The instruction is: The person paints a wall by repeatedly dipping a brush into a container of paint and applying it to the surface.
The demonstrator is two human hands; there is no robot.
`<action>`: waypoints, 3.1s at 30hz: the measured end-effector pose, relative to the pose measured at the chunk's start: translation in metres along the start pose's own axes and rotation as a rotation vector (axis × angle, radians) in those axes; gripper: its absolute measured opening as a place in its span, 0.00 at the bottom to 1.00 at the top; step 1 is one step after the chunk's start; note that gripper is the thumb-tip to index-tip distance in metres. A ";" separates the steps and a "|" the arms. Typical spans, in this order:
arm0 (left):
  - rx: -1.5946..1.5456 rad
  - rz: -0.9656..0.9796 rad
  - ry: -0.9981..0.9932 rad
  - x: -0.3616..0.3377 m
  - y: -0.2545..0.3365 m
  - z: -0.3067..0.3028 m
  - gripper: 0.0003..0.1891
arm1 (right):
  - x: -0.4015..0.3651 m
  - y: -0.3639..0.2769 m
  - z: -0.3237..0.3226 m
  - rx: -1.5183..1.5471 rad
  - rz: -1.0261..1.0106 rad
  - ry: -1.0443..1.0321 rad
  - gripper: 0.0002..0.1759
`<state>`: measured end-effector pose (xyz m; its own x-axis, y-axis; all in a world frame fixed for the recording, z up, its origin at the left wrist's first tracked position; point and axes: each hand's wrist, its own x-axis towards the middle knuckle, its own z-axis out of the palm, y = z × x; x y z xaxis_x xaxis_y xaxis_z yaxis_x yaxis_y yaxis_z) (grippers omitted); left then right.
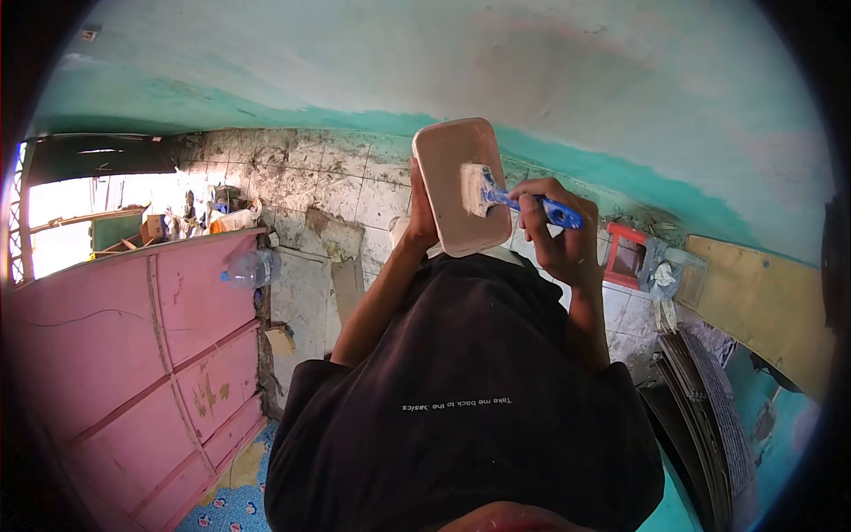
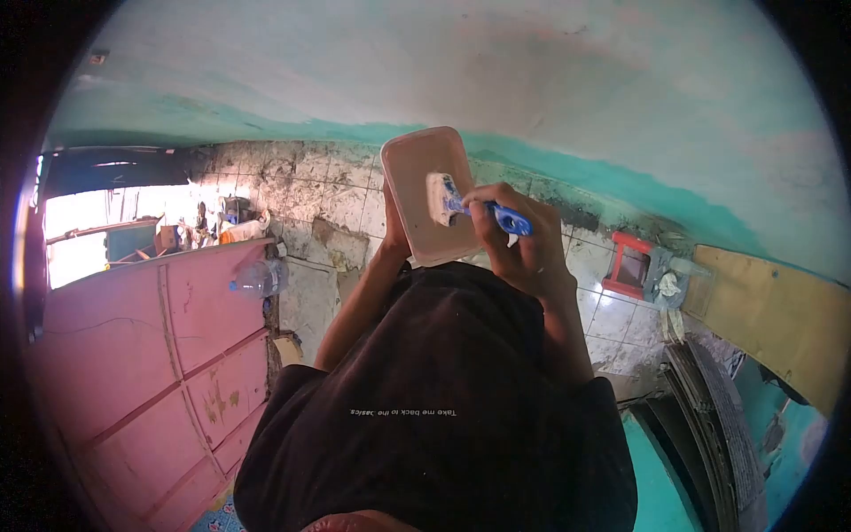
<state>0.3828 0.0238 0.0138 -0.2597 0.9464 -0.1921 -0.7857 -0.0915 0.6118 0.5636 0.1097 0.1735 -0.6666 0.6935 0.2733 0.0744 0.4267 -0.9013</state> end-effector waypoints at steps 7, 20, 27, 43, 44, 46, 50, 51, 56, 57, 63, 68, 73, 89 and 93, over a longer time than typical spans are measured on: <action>0.317 0.157 -0.007 -0.008 0.003 0.011 0.40 | 0.008 0.026 0.037 -0.073 -0.067 -0.116 0.10; -0.080 -0.001 0.052 -0.014 0.002 0.000 0.38 | -0.005 0.017 0.037 -0.090 -0.103 -0.088 0.07; -0.047 -0.054 0.152 -0.016 0.015 -0.015 0.38 | 0.003 0.037 0.057 -0.024 -0.041 -0.104 0.08; -0.202 0.085 0.236 0.009 0.127 -0.126 0.34 | 0.042 0.045 0.111 1.159 0.107 0.001 0.39; -0.237 0.100 0.175 0.015 0.134 -0.136 0.34 | 0.044 0.049 0.118 0.960 0.198 0.008 0.34; -0.295 0.092 0.146 0.025 0.147 -0.157 0.33 | 0.055 0.054 0.134 0.756 0.324 0.065 0.17; 0.190 0.329 0.149 0.021 0.195 -0.150 0.34 | 0.069 0.084 0.178 0.761 0.447 0.278 0.15; 0.191 0.312 0.140 0.023 0.200 -0.168 0.34 | 0.069 0.090 0.187 0.759 0.452 0.296 0.15; -0.240 0.074 0.170 0.030 0.232 -0.220 0.29 | 0.075 0.095 0.220 0.685 0.557 0.457 0.26; -0.268 0.061 0.204 0.028 0.240 -0.223 0.26 | 0.074 0.100 0.229 0.741 0.572 0.467 0.26; -0.201 0.006 0.121 0.033 0.276 -0.257 0.30 | 0.078 0.155 0.280 0.715 0.633 0.542 0.14; -0.159 0.033 0.109 0.036 0.299 -0.271 0.29 | 0.123 0.162 0.289 0.024 0.561 0.676 0.18; -0.122 0.043 0.135 0.038 0.307 -0.286 0.29 | 0.210 0.083 0.255 -0.170 0.287 0.884 0.17; -0.211 0.088 0.119 0.039 0.335 -0.304 0.29 | 0.224 0.040 0.237 -0.396 0.326 0.879 0.13; -0.176 0.066 0.113 0.043 0.337 -0.294 0.30 | 0.234 0.068 0.239 -0.325 0.294 0.856 0.14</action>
<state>-0.0584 -0.0575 -0.0143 -0.3678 0.8965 -0.2469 -0.8481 -0.2145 0.4844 0.2356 0.1626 0.0961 0.1696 0.9321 0.3201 0.4397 0.2191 -0.8710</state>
